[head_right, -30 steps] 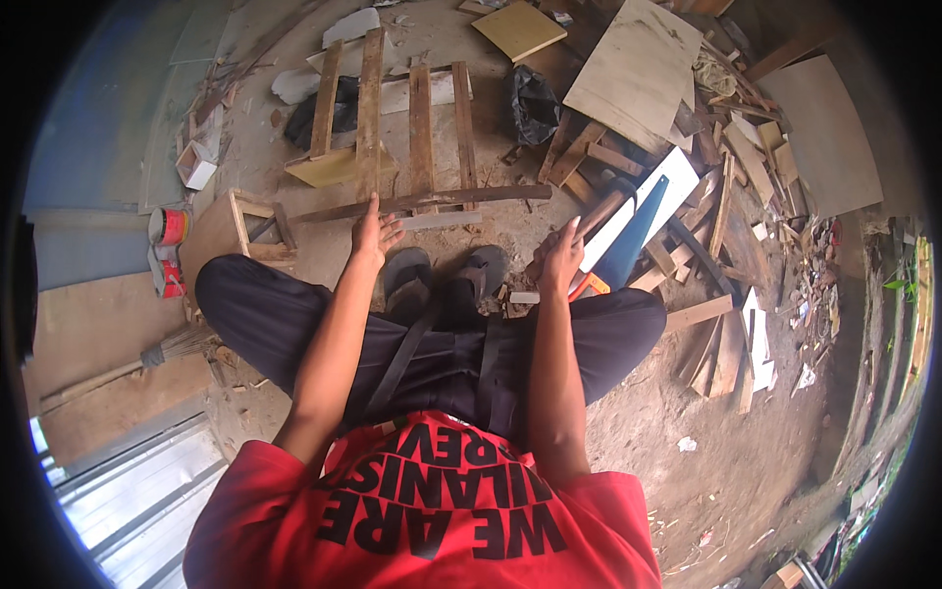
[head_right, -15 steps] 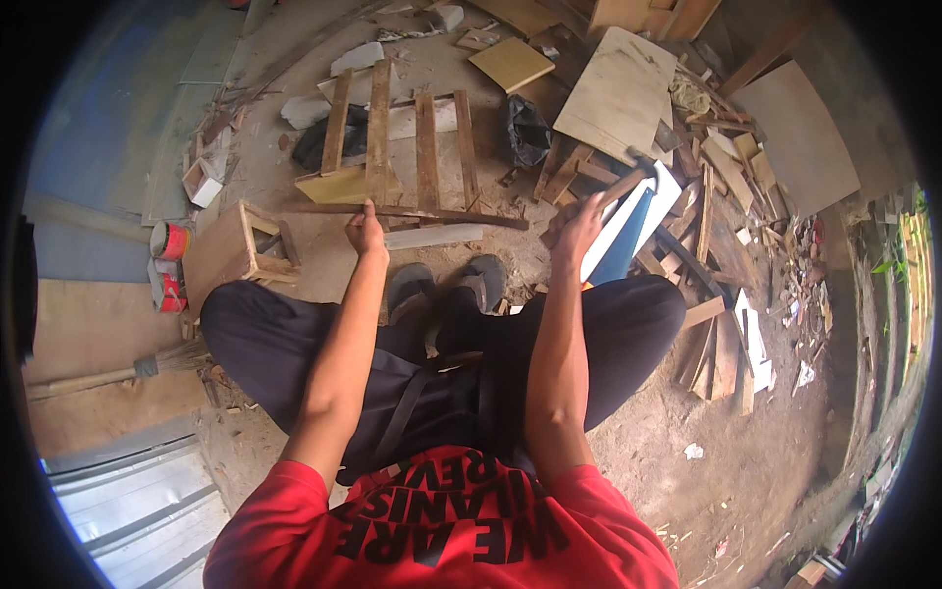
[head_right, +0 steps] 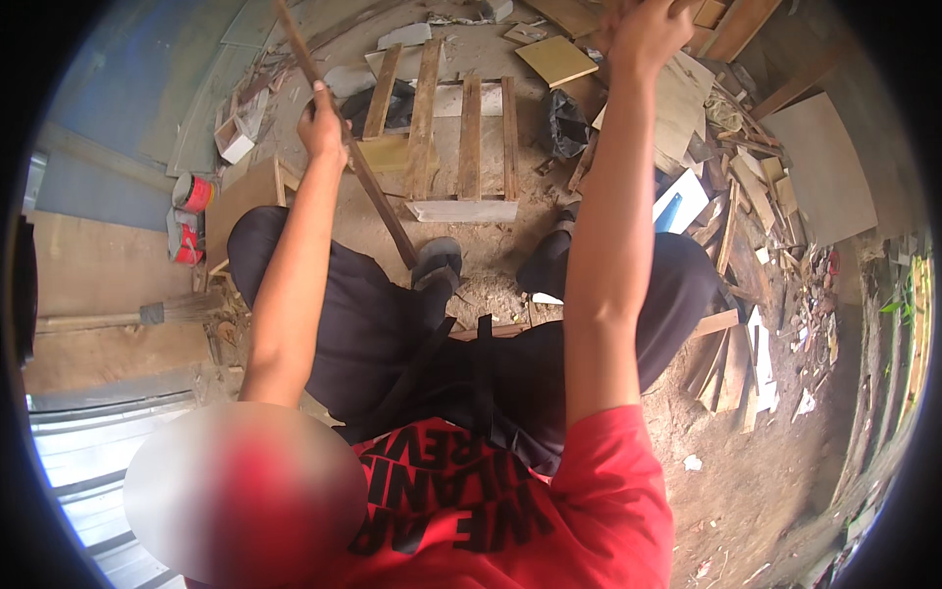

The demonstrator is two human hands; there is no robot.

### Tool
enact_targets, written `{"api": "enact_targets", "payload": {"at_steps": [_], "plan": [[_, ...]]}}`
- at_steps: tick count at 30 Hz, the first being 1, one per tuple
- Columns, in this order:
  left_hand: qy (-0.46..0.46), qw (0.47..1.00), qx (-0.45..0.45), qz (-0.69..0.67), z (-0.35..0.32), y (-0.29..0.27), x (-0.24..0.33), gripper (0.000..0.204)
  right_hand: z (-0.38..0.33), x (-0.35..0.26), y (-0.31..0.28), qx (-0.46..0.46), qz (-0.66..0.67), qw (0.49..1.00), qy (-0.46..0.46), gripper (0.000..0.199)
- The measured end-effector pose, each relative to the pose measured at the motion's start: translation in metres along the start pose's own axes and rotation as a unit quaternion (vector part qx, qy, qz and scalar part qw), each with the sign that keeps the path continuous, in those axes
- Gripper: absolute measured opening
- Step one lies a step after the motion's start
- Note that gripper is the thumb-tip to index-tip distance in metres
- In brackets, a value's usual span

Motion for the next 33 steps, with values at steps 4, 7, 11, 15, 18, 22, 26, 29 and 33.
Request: {"api": "enact_targets", "payload": {"at_steps": [4, 7, 11, 15, 18, 22, 26, 29, 33], "plan": [[0.042, 0.999, -0.001, 0.024, -0.005, 0.001, -0.029, 0.048, -0.105, 0.045, 0.009, 0.011, -0.111, 0.994, 0.009, 0.045], [-0.070, 0.996, -0.028, -0.047, -0.028, 0.023, -0.044, 0.046, -0.184, 0.037, 0.008, 0.038, -0.138, 0.990, 0.013, 0.044], [-0.159, 0.986, -0.037, -0.032, -0.002, 0.014, -0.099, 0.044, -0.265, 0.022, 0.048, 0.074, 0.018, 0.993, 0.085, 0.049], [-0.237, 0.970, -0.048, -0.035, -0.003, 0.018, -0.139, 0.031, -0.253, 0.021, 0.063, 0.111, 0.092, 0.977, 0.158, 0.054], [-0.249, 0.965, -0.053, -0.063, 0.005, 0.027, -0.143, 0.030, -0.262, 0.058, 0.034, 0.156, 0.060, 0.955, 0.245, 0.054], [-0.217, 0.973, -0.063, -0.051, 0.025, 0.040, -0.140, 0.034, -0.281, 0.100, 0.008, 0.194, 0.019, 0.917, 0.348, 0.048], [-0.155, 0.986, -0.057, 0.036, 0.058, 0.046, -0.169, 0.047, -0.311, 0.131, -0.013, 0.161, -0.059, 0.870, 0.462, 0.047], [-0.224, 0.966, -0.059, 0.110, 0.068, 0.062, -0.202, 0.046, -0.339, 0.144, -0.020, 0.094, -0.105, 0.857, 0.496, 0.051], [-0.210, 0.964, -0.094, 0.135, 0.065, 0.097, -0.218, 0.044, -0.372, 0.146, -0.032, 0.029, -0.148, 0.827, 0.542, 0.055]]}}
Point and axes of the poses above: each hand's wrist, its own z-axis towards the middle knuckle, its own y-axis out of the palm, x = y × z, the point moved 9 cm from there along z, towards the middle knuckle, and after that the axes turned 13 degrees about -x, right-handed, at the moved point
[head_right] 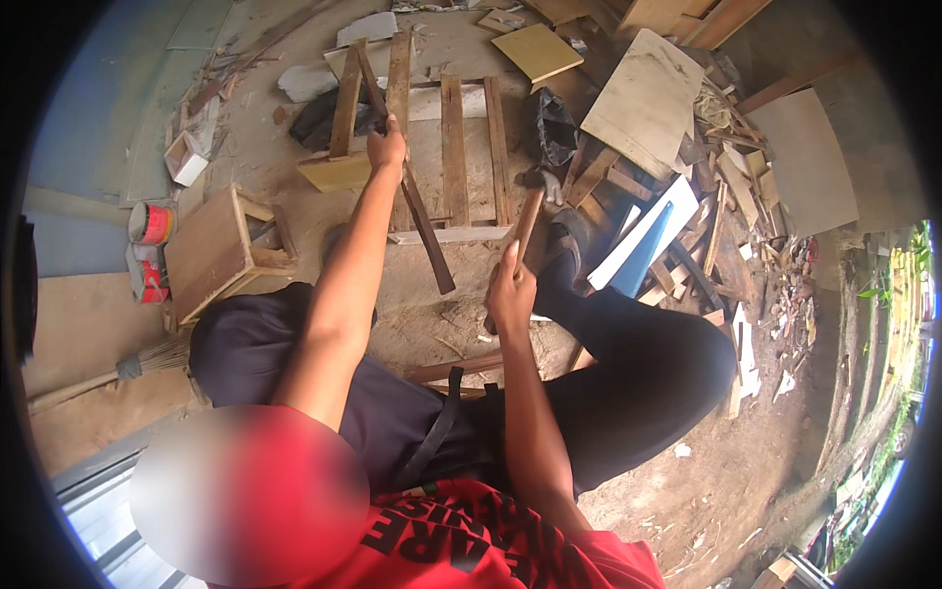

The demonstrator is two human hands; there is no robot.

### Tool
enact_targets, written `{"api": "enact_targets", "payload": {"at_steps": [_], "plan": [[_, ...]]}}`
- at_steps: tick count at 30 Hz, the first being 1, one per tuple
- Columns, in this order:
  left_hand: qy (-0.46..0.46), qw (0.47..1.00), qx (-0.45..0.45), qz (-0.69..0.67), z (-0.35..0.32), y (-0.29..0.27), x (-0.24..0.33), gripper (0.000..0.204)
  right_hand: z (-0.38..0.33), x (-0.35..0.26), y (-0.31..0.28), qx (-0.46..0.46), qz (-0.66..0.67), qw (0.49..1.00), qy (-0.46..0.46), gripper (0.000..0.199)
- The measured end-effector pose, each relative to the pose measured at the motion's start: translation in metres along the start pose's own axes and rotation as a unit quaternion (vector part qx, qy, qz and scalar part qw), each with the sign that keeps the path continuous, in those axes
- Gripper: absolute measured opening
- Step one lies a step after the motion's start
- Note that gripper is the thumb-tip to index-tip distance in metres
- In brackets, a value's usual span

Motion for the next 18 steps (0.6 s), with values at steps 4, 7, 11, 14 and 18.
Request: {"api": "enact_targets", "payload": {"at_steps": [4, 7, 11, 14, 18], "plan": [[0.114, 0.988, 0.051, 0.092, -0.017, 0.024, 0.009, 0.042, -0.021, 0.029, -0.011, 0.009, -0.059, 0.998, 0.037, 0.057], [0.180, 0.976, 0.060, 0.109, -0.017, 0.039, 0.010, 0.040, -0.027, 0.035, -0.003, 0.006, -0.016, 0.998, 0.057, 0.056], [0.229, 0.961, 0.016, 0.151, -0.007, 0.062, 0.016, 0.042, -0.020, 0.034, 0.001, 0.014, -0.001, 0.999, 0.051, 0.056], [0.202, 0.968, -0.035, 0.145, 0.011, 0.079, 0.007, 0.045, -0.017, 0.035, 0.005, 0.022, 0.012, 0.999, 0.046, 0.056], [0.089, 0.948, 0.005, 0.307, 0.030, 0.082, -0.026, 0.060, -0.018, 0.034, 0.015, 0.022, -0.037, 0.998, 0.047, 0.058]]}}
Point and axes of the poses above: each hand's wrist, its own z-axis towards the middle knuckle, its own y-axis out of the palm, x = y × z, the point moved 9 cm from there along z, towards the middle knuckle, and after that the axes turned 13 degrees about -x, right-handed, at the moved point
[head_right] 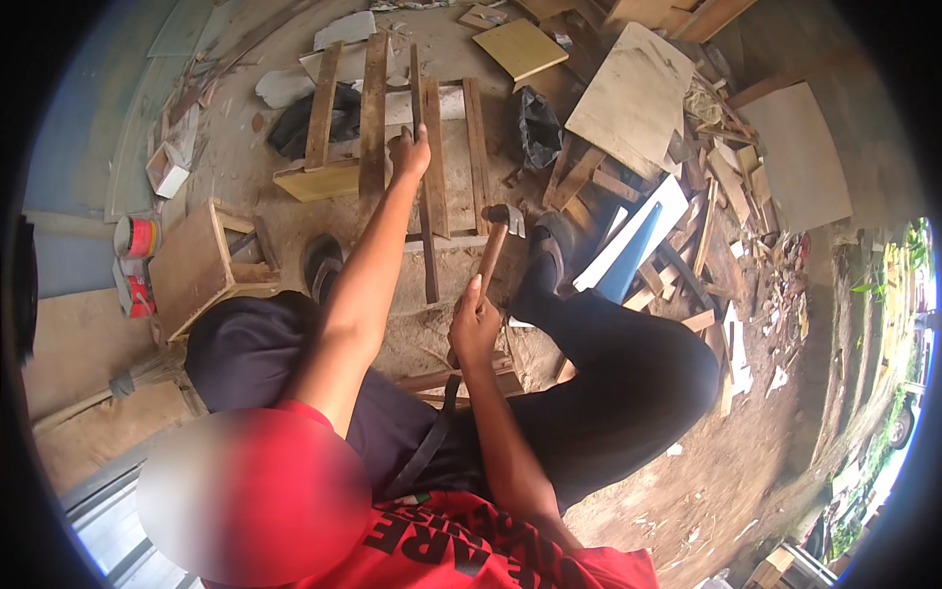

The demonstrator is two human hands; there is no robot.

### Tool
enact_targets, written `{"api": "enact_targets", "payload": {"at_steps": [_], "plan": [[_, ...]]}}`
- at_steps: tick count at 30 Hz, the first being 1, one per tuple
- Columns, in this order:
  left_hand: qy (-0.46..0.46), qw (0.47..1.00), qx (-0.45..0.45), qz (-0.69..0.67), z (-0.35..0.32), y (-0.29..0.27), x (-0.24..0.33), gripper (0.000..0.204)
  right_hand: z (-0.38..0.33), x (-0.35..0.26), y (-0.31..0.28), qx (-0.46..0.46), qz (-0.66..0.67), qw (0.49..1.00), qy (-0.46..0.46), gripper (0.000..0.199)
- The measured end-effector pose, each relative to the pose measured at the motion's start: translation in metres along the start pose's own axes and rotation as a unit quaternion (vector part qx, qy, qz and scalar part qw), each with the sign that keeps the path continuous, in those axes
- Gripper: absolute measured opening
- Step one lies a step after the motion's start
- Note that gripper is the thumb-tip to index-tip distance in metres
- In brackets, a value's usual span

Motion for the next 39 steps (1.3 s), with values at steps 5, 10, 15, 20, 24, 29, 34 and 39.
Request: {"api": "enact_targets", "payload": {"at_steps": [5, 10, 15, 20, 24, 29, 34, 39], "plan": [[0.060, 0.994, -0.082, -0.036, -0.053, 0.019, 0.008, 0.073, 0.002, 0.005, -0.001, -0.001, -0.006, 1.000, 0.008, 0.057], [0.190, 0.981, 0.017, -0.048, -0.120, -0.012, 0.004, 0.067, 0.007, 0.003, -0.001, 0.000, -0.062, 0.998, -0.023, 0.059], [0.212, 0.977, -0.023, -0.018, -0.219, -0.029, -0.013, 0.082, 0.025, 0.010, -0.016, 0.013, -0.046, 0.999, -0.016, 0.062], [-0.031, 0.946, -0.323, -0.025, -0.292, -0.009, -0.040, 0.103, 0.031, 0.008, -0.036, 0.041, -0.092, 0.995, -0.028, 0.066], [0.141, 0.956, -0.254, -0.033, -0.288, -0.011, -0.041, 0.076, 0.028, 0.015, -0.046, 0.034, -0.108, 0.993, -0.019, 0.065], [0.228, 0.966, -0.114, 0.042, -0.275, -0.065, 0.016, 0.078, 0.025, 0.015, -0.068, 0.062, -0.105, 0.992, -0.027, 0.066], [0.340, 0.852, -0.265, 0.298, -0.263, -0.020, 0.064, 0.082, 0.035, 0.017, -0.081, 0.078, -0.088, 0.993, -0.020, 0.069], [0.324, 0.815, -0.311, 0.365, -0.239, 0.034, 0.013, 0.077, 0.034, 0.033, -0.094, 0.084, -0.094, 0.992, 0.005, 0.071]]}}
Point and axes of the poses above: each hand's wrist, its own z-axis towards the middle knuckle, its own y-axis out of the palm, x = y × z, the point moved 9 cm from there along z, towards the middle knuckle, and after that the axes turned 13 degrees about -x, right-handed, at the moved point
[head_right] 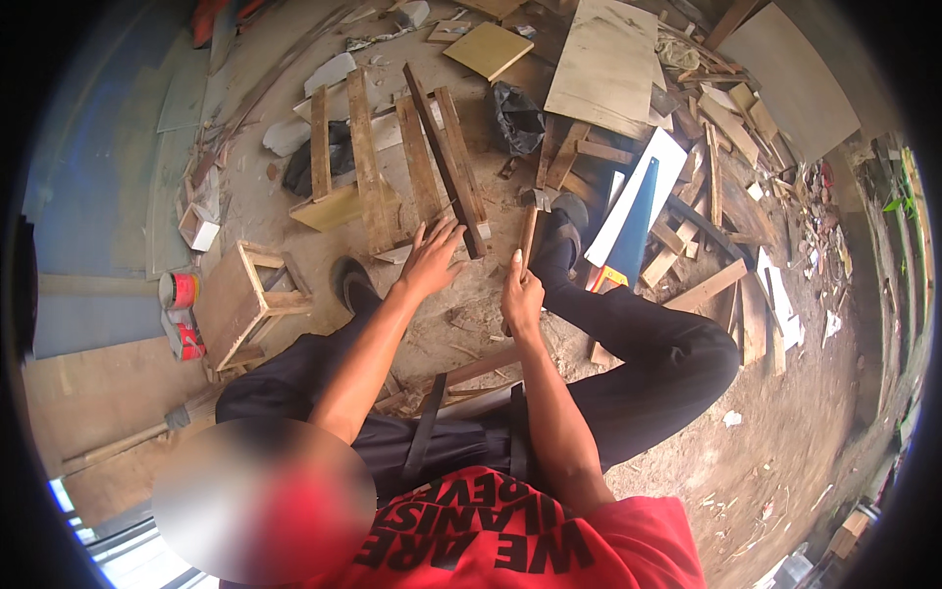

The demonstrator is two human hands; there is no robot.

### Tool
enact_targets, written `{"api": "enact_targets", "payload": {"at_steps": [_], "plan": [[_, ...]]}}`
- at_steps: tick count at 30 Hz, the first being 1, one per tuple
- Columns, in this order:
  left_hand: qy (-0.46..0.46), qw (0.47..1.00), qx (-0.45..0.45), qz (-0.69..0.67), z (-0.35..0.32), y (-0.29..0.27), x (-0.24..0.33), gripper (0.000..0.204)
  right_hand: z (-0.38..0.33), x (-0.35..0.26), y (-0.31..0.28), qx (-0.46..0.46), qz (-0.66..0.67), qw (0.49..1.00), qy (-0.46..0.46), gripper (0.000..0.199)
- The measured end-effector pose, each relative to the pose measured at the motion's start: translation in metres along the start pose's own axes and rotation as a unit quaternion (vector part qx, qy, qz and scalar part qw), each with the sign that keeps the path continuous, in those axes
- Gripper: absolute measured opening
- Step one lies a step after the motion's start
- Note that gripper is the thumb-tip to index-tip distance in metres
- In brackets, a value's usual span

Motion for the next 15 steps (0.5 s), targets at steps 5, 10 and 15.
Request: {"api": "enact_targets", "payload": {"at_steps": [5, 10, 15], "plan": [[0.007, 0.988, 0.148, -0.042, -0.027, -0.001, 0.012, 0.066, 0.003, 0.001, -0.012, 0.012, -0.021, 1.000, 0.011, 0.064], [-0.115, 0.938, 0.269, -0.187, -0.027, -0.013, -0.036, 0.058, 0.013, 0.002, 0.005, -0.010, -0.007, 1.000, -0.020, 0.058], [-0.119, 0.886, 0.323, -0.312, -0.029, -0.008, -0.047, 0.045, 0.020, -0.023, 0.039, -0.035, -0.023, 0.998, -0.054, 0.053]]}}
Point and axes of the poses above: each hand's wrist, its own z-axis towards the middle knuckle, its own y-axis out of the palm, x = y × z, the point moved 9 cm from there along z, towards the middle knuckle, and after that the axes turned 13 degrees about -x, right-handed, at the moved point
